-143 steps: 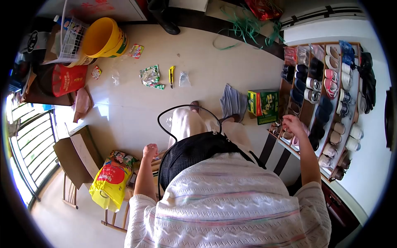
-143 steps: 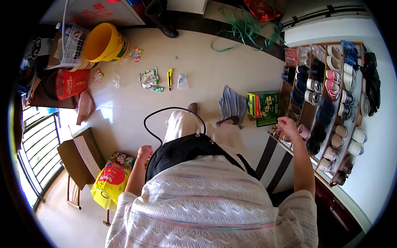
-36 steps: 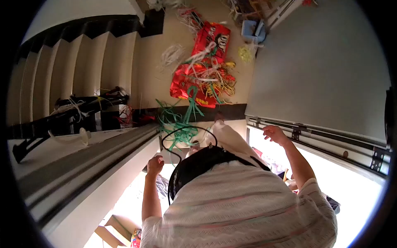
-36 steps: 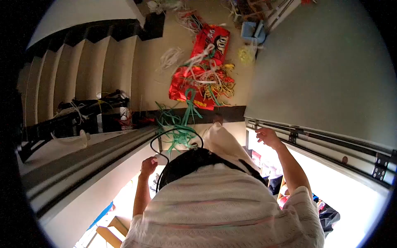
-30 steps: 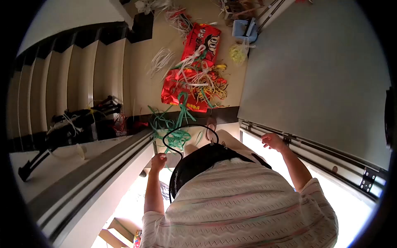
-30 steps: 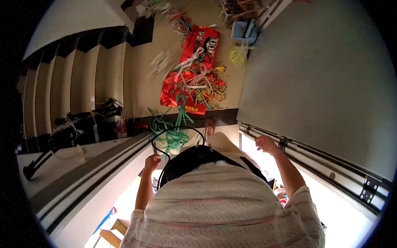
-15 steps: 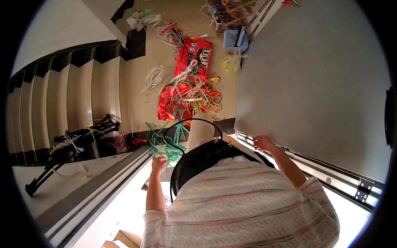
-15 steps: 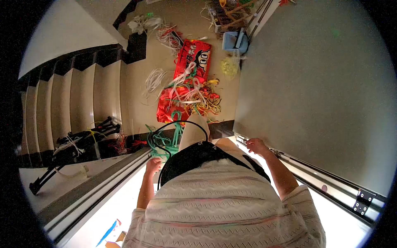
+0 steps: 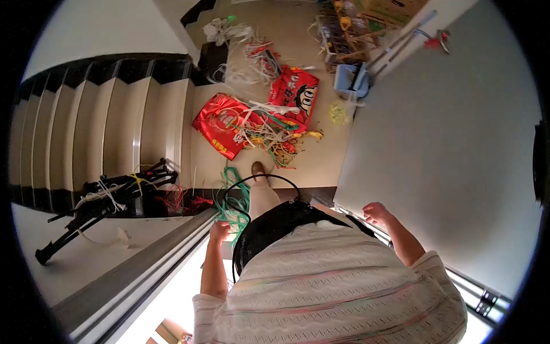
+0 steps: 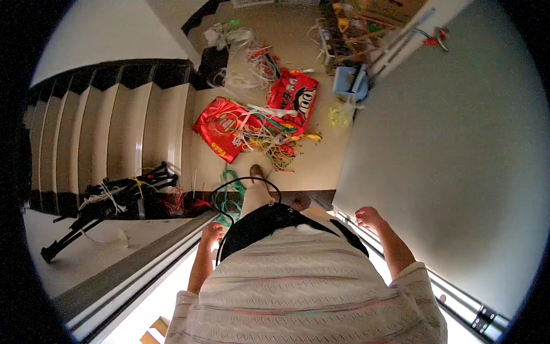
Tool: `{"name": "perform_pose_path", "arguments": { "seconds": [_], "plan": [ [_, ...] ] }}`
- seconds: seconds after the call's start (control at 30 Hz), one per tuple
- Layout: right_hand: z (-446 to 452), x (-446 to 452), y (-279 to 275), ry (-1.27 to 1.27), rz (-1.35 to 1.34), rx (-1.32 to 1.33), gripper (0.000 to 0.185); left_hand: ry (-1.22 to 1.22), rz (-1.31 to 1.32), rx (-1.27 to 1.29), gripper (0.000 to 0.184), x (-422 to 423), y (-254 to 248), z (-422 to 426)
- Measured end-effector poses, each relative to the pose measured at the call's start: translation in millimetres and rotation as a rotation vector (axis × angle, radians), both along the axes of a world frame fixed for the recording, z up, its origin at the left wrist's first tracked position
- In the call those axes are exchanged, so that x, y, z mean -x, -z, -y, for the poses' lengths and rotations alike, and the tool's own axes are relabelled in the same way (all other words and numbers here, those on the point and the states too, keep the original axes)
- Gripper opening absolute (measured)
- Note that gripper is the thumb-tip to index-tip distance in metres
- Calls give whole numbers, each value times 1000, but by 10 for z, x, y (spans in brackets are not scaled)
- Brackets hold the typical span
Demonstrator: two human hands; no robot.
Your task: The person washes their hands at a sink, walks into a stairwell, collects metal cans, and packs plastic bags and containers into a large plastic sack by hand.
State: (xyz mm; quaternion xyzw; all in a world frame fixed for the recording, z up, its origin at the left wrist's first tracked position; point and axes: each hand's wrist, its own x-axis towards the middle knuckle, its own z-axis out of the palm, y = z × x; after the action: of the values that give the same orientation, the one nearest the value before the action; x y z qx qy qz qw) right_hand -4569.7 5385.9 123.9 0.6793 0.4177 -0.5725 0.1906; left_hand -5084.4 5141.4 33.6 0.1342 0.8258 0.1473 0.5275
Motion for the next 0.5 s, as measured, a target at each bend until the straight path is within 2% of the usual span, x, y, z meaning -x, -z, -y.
{"name": "perform_pose_path", "arguments": {
  "seconds": [0.1,0.17,0.23,0.33,0.47,0.5],
  "plan": [
    [-658,385,228,86,-62,8,22,-131,38,55,24,275,-46,50],
    [-1088,913,104,-47,-112,-91,24,-179,126,55,21,532,-39,140],
    [-1435,1317,65,-8,-204,-132,25,-208,37,75,21,732,-2,187],
    [-1729,1914,-327,-63,-212,-209,25,-168,61,146,21,1051,-5,86],
    [-1812,2195,-398,-133,-148,-199,25,-320,166,127,26,1442,94,-180],
    [-1794,2200,-380,-146,-125,-184,24,-394,190,69,24,1464,-14,-302]
  ]
}}
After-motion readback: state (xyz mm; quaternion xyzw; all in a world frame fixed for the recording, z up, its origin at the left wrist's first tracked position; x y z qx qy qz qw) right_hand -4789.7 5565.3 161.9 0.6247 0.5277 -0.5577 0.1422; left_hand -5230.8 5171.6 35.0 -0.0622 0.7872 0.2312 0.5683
